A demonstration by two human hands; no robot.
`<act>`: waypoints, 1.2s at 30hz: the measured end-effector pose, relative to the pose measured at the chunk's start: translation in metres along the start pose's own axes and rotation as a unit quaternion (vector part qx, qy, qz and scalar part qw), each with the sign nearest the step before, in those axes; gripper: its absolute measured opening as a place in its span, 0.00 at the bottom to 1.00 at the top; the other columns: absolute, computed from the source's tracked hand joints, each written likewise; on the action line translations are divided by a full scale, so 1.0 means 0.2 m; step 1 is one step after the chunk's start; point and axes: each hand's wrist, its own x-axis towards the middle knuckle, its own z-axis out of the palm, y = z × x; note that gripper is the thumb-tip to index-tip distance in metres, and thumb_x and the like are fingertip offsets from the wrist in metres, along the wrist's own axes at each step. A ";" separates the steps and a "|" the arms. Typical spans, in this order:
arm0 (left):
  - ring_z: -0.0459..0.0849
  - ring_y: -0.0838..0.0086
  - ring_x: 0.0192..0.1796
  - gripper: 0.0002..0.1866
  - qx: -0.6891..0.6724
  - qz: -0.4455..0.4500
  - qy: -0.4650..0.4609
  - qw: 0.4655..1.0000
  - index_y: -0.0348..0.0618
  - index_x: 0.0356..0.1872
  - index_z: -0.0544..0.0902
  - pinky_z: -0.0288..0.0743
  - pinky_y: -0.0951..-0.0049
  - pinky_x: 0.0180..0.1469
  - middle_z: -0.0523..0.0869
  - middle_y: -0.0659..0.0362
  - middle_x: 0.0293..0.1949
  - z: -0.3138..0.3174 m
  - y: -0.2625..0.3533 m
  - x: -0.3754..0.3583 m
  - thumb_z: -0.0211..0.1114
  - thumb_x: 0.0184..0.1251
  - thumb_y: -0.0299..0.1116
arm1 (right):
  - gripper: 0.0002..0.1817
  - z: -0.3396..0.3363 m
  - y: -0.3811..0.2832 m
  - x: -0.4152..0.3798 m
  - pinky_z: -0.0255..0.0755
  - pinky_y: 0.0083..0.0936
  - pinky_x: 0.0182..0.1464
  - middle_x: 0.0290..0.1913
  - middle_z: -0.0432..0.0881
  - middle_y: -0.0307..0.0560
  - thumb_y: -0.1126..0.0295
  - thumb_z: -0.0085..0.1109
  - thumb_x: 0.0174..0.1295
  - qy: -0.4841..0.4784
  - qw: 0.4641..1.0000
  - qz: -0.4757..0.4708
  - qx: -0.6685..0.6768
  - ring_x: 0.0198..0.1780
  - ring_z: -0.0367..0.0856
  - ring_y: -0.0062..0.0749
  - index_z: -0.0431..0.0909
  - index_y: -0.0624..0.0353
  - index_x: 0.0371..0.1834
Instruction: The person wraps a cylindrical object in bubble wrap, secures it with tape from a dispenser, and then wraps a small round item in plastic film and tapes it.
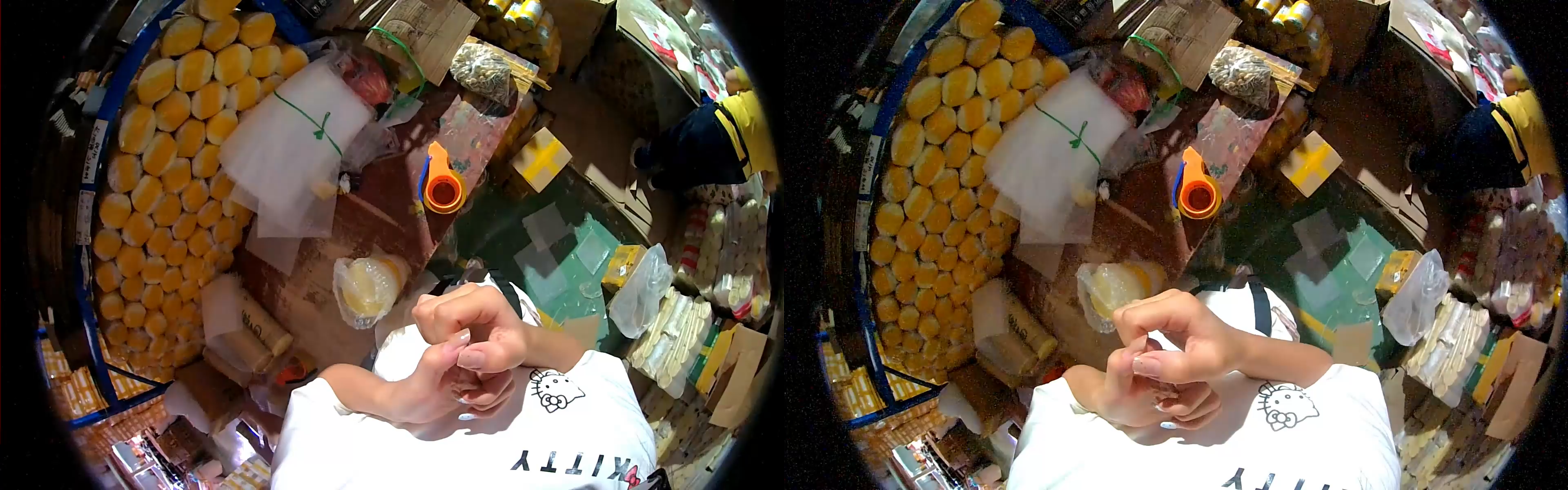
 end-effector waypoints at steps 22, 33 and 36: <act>0.63 0.74 0.20 0.43 -0.162 -0.118 -0.189 0.961 0.42 0.17 0.60 0.56 0.79 0.23 0.62 0.62 0.16 0.04 0.02 0.06 0.20 0.46 0.78 | 0.17 -0.01 0.00 0.04 0.55 0.24 0.27 0.12 0.63 0.41 0.66 0.52 0.49 0.011 1.000 0.004 0.024 0.17 0.59 0.28 0.58 0.59 0.10; 0.66 0.78 0.21 0.27 -0.054 0.026 -0.072 0.996 0.44 0.18 0.67 0.57 0.83 0.23 0.62 0.65 0.12 -0.09 0.14 -0.02 0.39 0.65 0.57 | 0.16 -0.11 0.12 0.01 0.54 0.20 0.27 0.17 0.63 0.40 0.59 0.47 0.54 0.055 0.987 0.028 0.150 0.23 0.60 0.24 0.65 0.62 0.20; 0.68 0.78 0.25 0.16 0.036 0.150 -0.049 0.987 0.44 0.21 0.69 0.59 0.83 0.27 0.63 0.67 0.13 -0.16 0.15 -0.10 0.56 0.62 0.42 | 0.17 -0.15 0.14 0.02 0.52 0.19 0.25 0.15 0.62 0.39 0.59 0.44 0.57 0.047 0.984 0.017 0.169 0.20 0.57 0.23 0.65 0.62 0.19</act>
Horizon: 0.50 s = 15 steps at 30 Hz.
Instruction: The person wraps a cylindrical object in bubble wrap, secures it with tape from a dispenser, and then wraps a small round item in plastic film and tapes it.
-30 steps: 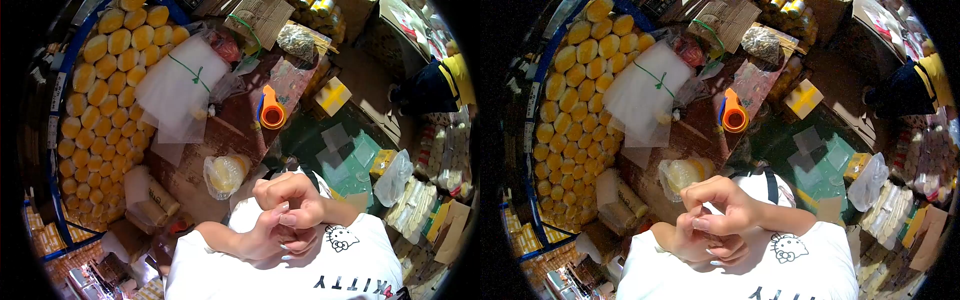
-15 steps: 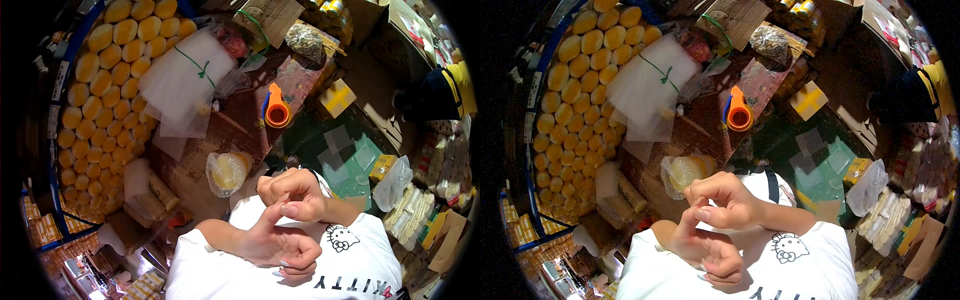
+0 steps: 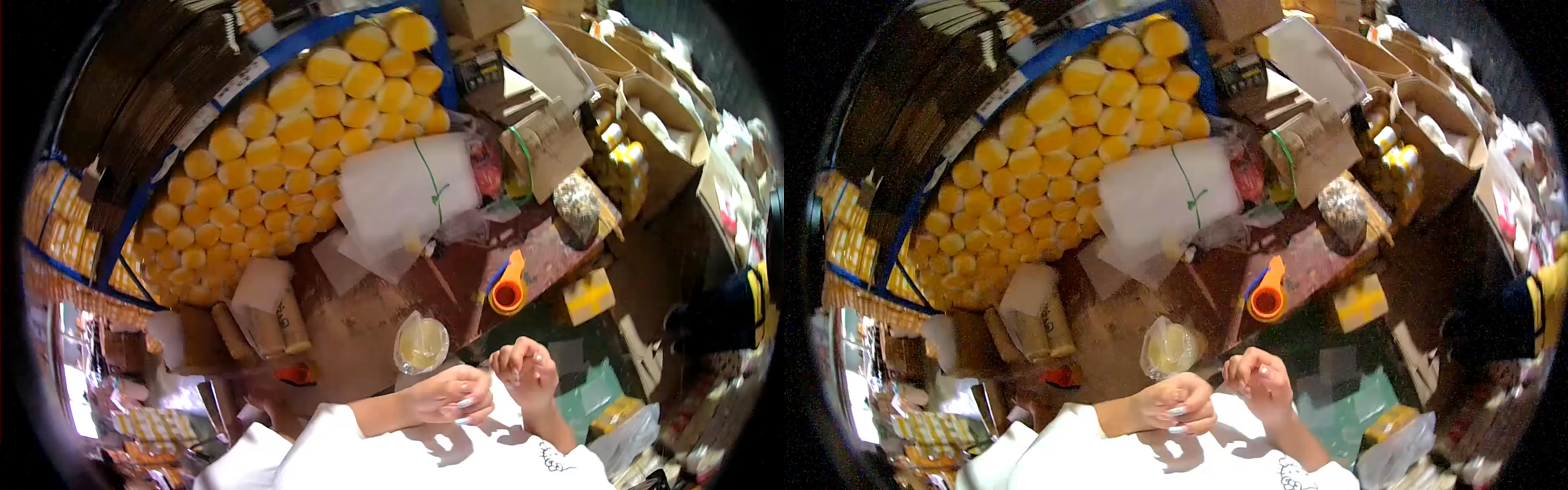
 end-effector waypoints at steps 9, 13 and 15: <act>0.67 0.79 0.28 0.16 0.053 0.260 0.223 0.938 0.47 0.22 0.66 0.63 0.79 0.35 0.66 0.66 0.20 -0.06 -0.21 -0.33 0.61 0.58 0.42 | 0.12 -0.10 0.08 -0.01 0.55 0.15 0.25 0.18 0.64 0.38 0.64 0.49 0.57 0.006 0.977 0.209 -0.048 0.22 0.61 0.19 0.65 0.61 0.22; 0.66 0.81 0.29 0.11 0.100 0.394 0.287 0.867 0.51 0.25 0.66 0.65 0.77 0.39 0.63 0.70 0.20 -0.08 -0.23 -0.54 0.52 0.65 0.41 | 0.11 -0.09 0.11 0.00 0.54 0.15 0.23 0.18 0.64 0.38 0.67 0.48 0.55 0.095 0.963 0.227 -0.107 0.19 0.60 0.19 0.64 0.60 0.20; 0.67 0.80 0.30 0.11 0.112 0.431 0.314 0.838 0.49 0.26 0.65 0.64 0.79 0.37 0.63 0.69 0.19 -0.06 -0.20 -0.61 0.54 0.64 0.40 | 0.10 -0.09 0.13 0.01 0.55 0.15 0.23 0.19 0.64 0.37 0.68 0.48 0.56 0.107 0.965 0.215 -0.101 0.20 0.60 0.18 0.64 0.59 0.21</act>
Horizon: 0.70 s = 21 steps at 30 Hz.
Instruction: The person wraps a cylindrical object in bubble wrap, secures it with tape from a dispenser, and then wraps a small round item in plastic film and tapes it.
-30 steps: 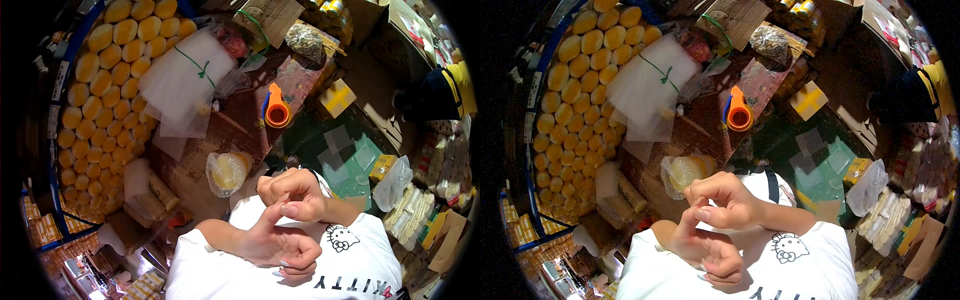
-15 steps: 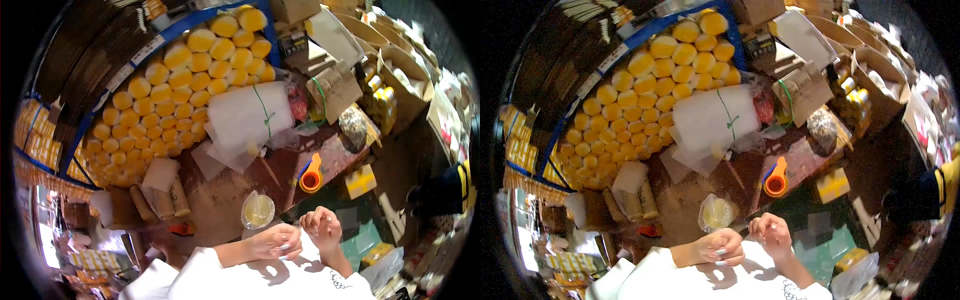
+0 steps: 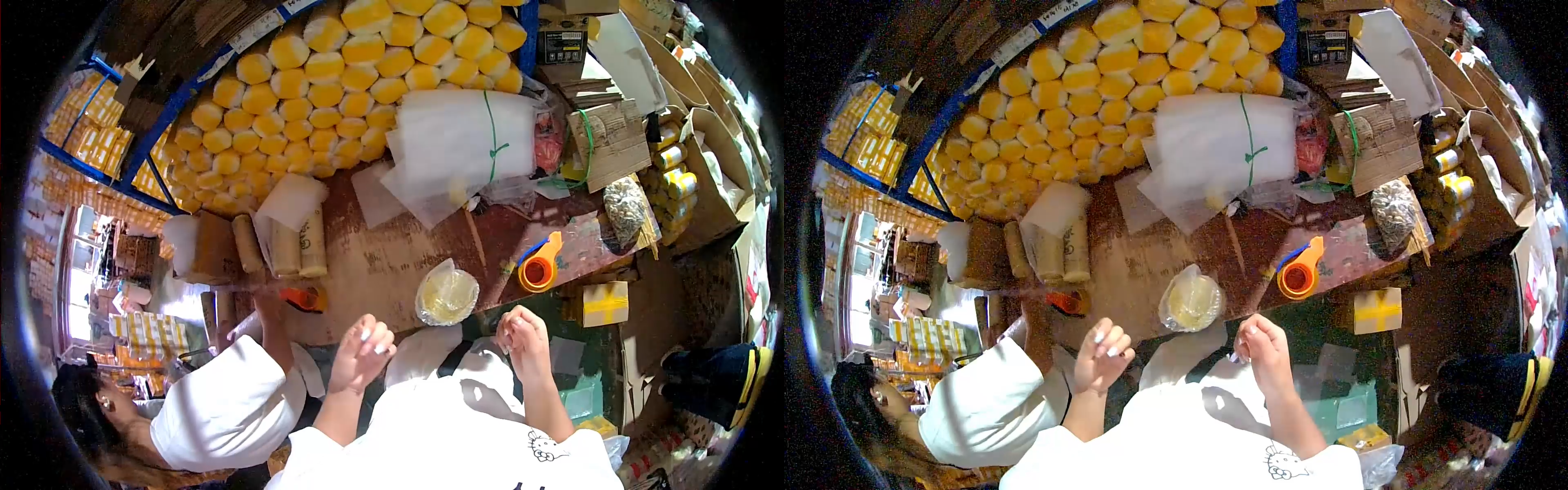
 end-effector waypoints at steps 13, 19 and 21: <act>0.70 0.76 0.33 0.07 0.124 -0.027 -0.173 0.977 0.48 0.31 0.71 0.67 0.72 0.42 0.68 0.66 0.22 -0.13 0.19 0.48 0.53 0.64 0.38 | 0.04 0.21 0.07 -0.05 0.64 0.21 0.34 0.29 0.70 0.46 0.75 0.53 0.50 0.126 0.822 -0.246 -0.498 0.31 0.71 0.29 0.70 0.64 0.26; 0.72 0.76 0.34 0.07 0.514 -0.074 -0.081 0.851 0.40 0.36 0.69 0.69 0.71 0.41 0.73 0.61 0.32 -0.33 0.17 0.52 0.52 0.65 0.33 | 0.09 0.34 0.21 -0.02 0.58 0.34 0.53 0.50 0.66 0.51 0.75 0.59 0.44 0.152 0.722 -0.271 -0.619 0.52 0.62 0.44 0.74 0.57 0.31; 0.73 0.71 0.40 0.14 0.561 -0.096 -0.068 0.819 0.40 0.43 0.67 0.68 0.68 0.47 0.72 0.57 0.38 -0.39 0.14 0.55 0.57 0.61 0.34 | 0.16 0.34 0.27 -0.01 0.53 0.38 0.57 0.57 0.60 0.53 0.74 0.61 0.42 0.146 0.690 -0.264 -0.658 0.57 0.56 0.48 0.73 0.54 0.38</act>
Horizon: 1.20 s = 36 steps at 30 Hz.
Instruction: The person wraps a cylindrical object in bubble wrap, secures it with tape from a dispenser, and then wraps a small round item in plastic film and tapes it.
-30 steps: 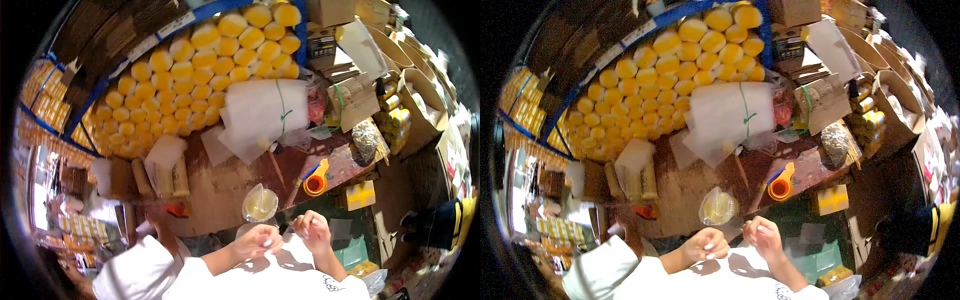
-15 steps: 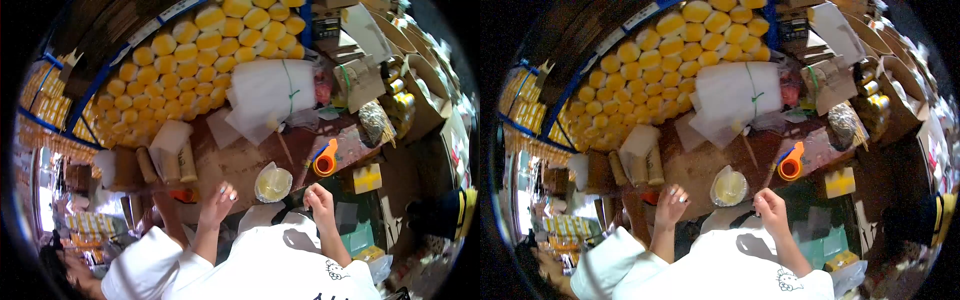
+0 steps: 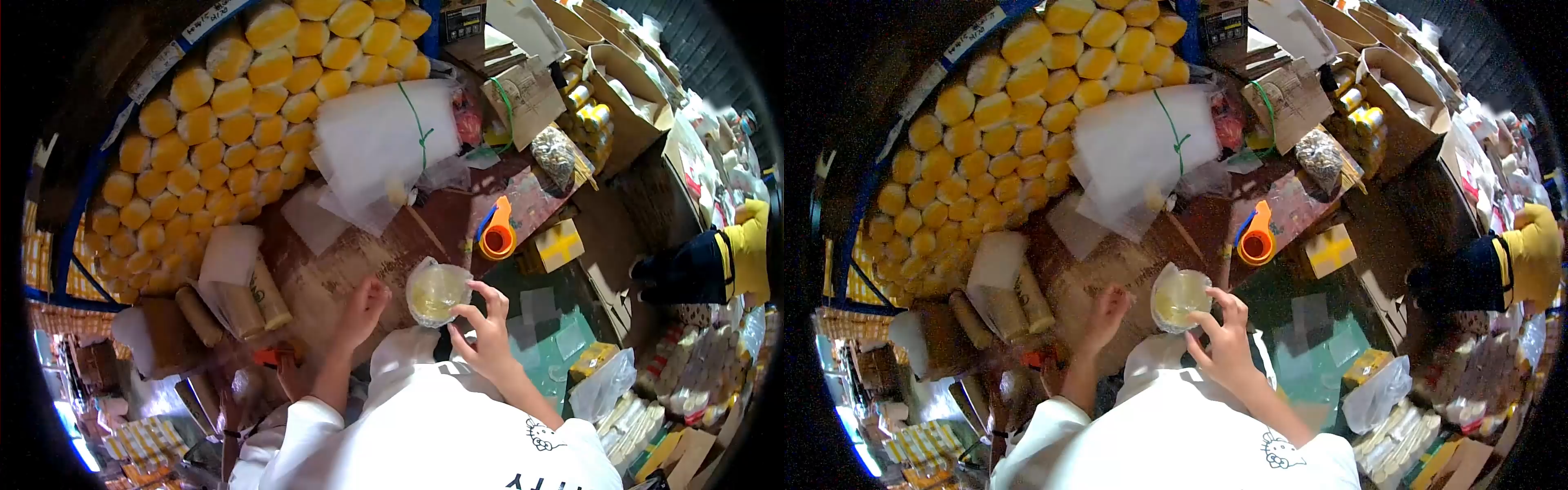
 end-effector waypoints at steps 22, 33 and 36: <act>0.61 0.67 0.61 0.36 -0.178 0.112 -0.097 0.973 0.40 0.61 0.58 0.56 0.68 0.62 0.61 0.53 0.60 0.32 -0.24 0.23 0.65 0.51 0.29 | 0.23 0.00 0.03 0.07 0.48 0.46 0.62 0.63 0.53 0.54 0.64 0.68 0.40 0.070 0.984 0.027 -0.163 0.62 0.50 0.51 0.74 0.51 0.42; 0.59 0.62 0.62 0.43 -0.075 0.302 0.024 0.950 0.40 0.64 0.49 0.53 0.64 0.63 0.59 0.50 0.61 0.42 -0.39 0.17 0.65 0.49 0.35 | 0.07 0.14 0.04 0.21 0.60 0.37 0.53 0.37 0.73 0.46 0.78 0.56 0.40 0.057 0.982 -0.103 -0.145 0.44 0.69 0.41 0.73 0.60 0.26; 0.60 0.64 0.62 0.41 -0.094 0.192 0.016 0.977 0.40 0.64 0.50 0.53 0.64 0.63 0.61 0.49 0.60 0.41 -0.33 0.16 0.64 0.52 0.36 | 0.10 0.14 0.03 0.21 0.65 0.32 0.44 0.30 0.73 0.45 0.78 0.54 0.37 0.052 0.980 -0.123 -0.145 0.37 0.72 0.38 0.71 0.60 0.27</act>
